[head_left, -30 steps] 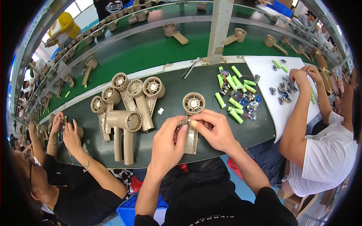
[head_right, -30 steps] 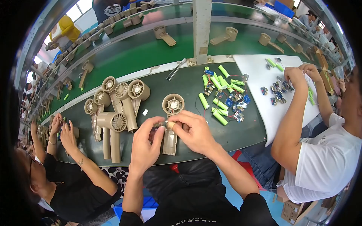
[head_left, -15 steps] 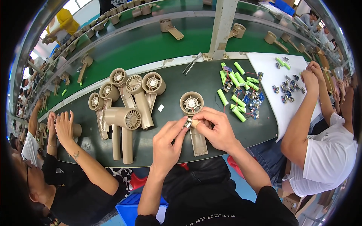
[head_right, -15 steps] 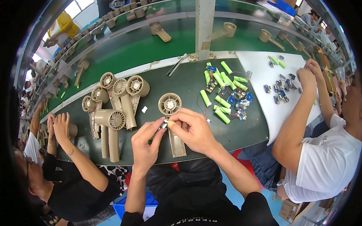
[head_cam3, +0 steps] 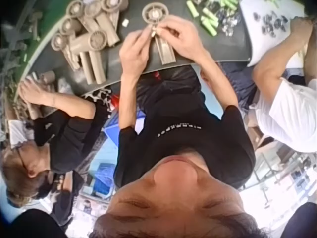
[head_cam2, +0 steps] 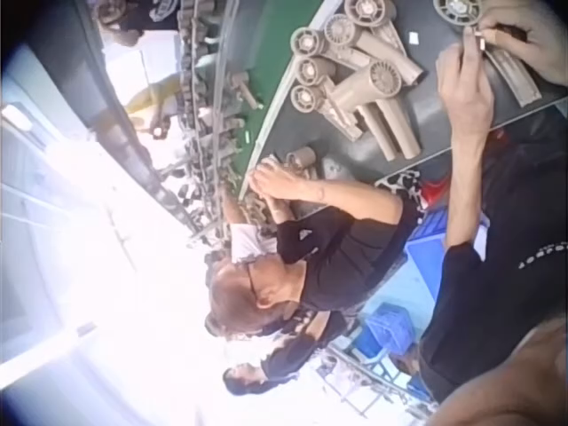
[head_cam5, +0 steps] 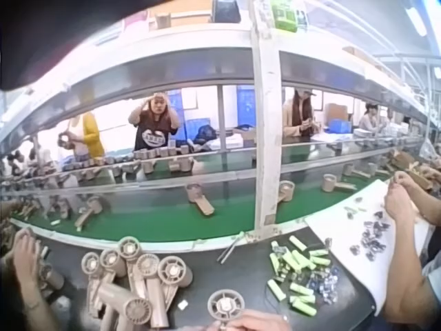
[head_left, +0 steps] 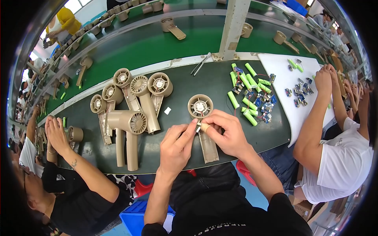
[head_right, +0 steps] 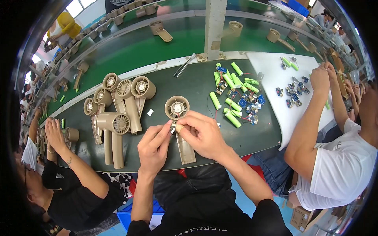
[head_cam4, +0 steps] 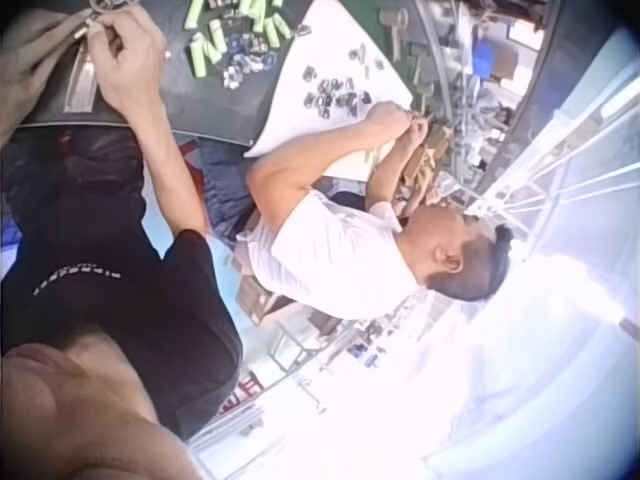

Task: The person assembles portable electric fans by taking fan casings from a conveyor belt and fitting batteries and circuit boards into the fan handles by hand.

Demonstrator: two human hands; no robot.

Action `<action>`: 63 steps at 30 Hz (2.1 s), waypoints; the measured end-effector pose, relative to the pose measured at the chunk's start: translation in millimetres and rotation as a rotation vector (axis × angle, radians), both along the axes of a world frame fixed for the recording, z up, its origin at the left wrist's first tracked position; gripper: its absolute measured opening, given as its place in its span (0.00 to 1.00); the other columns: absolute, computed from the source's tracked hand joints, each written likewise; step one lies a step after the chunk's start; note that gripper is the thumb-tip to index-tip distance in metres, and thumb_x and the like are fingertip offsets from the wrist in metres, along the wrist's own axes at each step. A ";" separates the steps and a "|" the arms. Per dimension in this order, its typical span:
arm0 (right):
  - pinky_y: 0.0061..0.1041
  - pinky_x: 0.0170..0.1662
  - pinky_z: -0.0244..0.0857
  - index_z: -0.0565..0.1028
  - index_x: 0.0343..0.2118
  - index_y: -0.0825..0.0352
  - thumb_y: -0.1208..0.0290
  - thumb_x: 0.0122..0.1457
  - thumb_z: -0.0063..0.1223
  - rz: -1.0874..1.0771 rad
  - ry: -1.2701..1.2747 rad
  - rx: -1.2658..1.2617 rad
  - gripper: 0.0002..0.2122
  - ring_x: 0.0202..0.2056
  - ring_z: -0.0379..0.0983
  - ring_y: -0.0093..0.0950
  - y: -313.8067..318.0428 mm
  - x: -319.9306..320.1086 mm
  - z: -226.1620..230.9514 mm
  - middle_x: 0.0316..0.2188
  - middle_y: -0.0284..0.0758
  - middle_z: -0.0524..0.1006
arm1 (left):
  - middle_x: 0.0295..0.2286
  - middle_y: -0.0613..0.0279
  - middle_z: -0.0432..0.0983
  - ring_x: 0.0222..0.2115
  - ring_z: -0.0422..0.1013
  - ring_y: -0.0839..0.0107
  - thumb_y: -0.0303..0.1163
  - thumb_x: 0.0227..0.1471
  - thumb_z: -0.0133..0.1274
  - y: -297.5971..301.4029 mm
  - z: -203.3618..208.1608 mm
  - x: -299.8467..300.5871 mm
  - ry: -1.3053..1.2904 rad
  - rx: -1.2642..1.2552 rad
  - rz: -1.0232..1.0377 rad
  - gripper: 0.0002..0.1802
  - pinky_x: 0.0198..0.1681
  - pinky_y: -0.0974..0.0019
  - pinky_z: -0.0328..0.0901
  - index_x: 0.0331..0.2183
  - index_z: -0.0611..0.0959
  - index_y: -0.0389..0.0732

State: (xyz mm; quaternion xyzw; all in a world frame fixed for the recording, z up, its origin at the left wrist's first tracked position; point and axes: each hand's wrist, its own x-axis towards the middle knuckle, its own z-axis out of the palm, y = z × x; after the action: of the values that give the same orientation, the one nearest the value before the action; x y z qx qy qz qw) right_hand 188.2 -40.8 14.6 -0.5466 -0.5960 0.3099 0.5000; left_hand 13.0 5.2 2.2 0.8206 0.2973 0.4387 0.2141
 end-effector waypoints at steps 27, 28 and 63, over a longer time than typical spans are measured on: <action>0.25 0.22 0.67 0.78 0.33 0.67 0.80 0.49 0.61 -0.193 -0.578 0.494 0.07 0.21 0.74 0.30 1.9 -8.6 -6.2 0.26 0.33 0.77 | 0.28 0.55 0.76 0.27 0.70 0.61 0.17 0.45 0.60 -1.3 5.1 -2.2 -0.004 -0.063 -0.084 0.18 0.33 0.63 0.64 0.42 0.83 0.30; 0.25 0.22 0.67 0.78 0.34 0.67 0.80 0.50 0.61 -0.216 -0.562 0.465 0.08 0.21 0.74 0.29 1.4 -9.0 -7.6 0.27 0.34 0.77 | 0.30 0.54 0.76 0.30 0.71 0.60 0.20 0.46 0.61 -5.0 6.5 2.0 -0.001 -0.087 -0.037 0.19 0.35 0.62 0.64 0.44 0.81 0.31; 0.18 0.18 0.62 0.77 0.42 0.67 0.79 0.53 0.61 -0.085 -0.272 0.065 0.13 0.14 0.68 0.19 -4.4 -2.5 -1.3 0.26 0.31 0.76 | 0.43 0.37 0.77 0.46 0.74 0.46 0.50 0.53 0.54 393.5 49.3 -1.0 0.633 -0.287 0.725 0.27 0.50 0.50 0.69 0.43 0.81 0.34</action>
State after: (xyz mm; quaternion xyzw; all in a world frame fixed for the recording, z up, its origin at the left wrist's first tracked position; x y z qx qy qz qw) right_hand 185.8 -45.2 13.3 -0.5919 -0.6444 0.1921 0.4445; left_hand 12.1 398.7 51.5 0.7198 0.6707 0.1692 0.0578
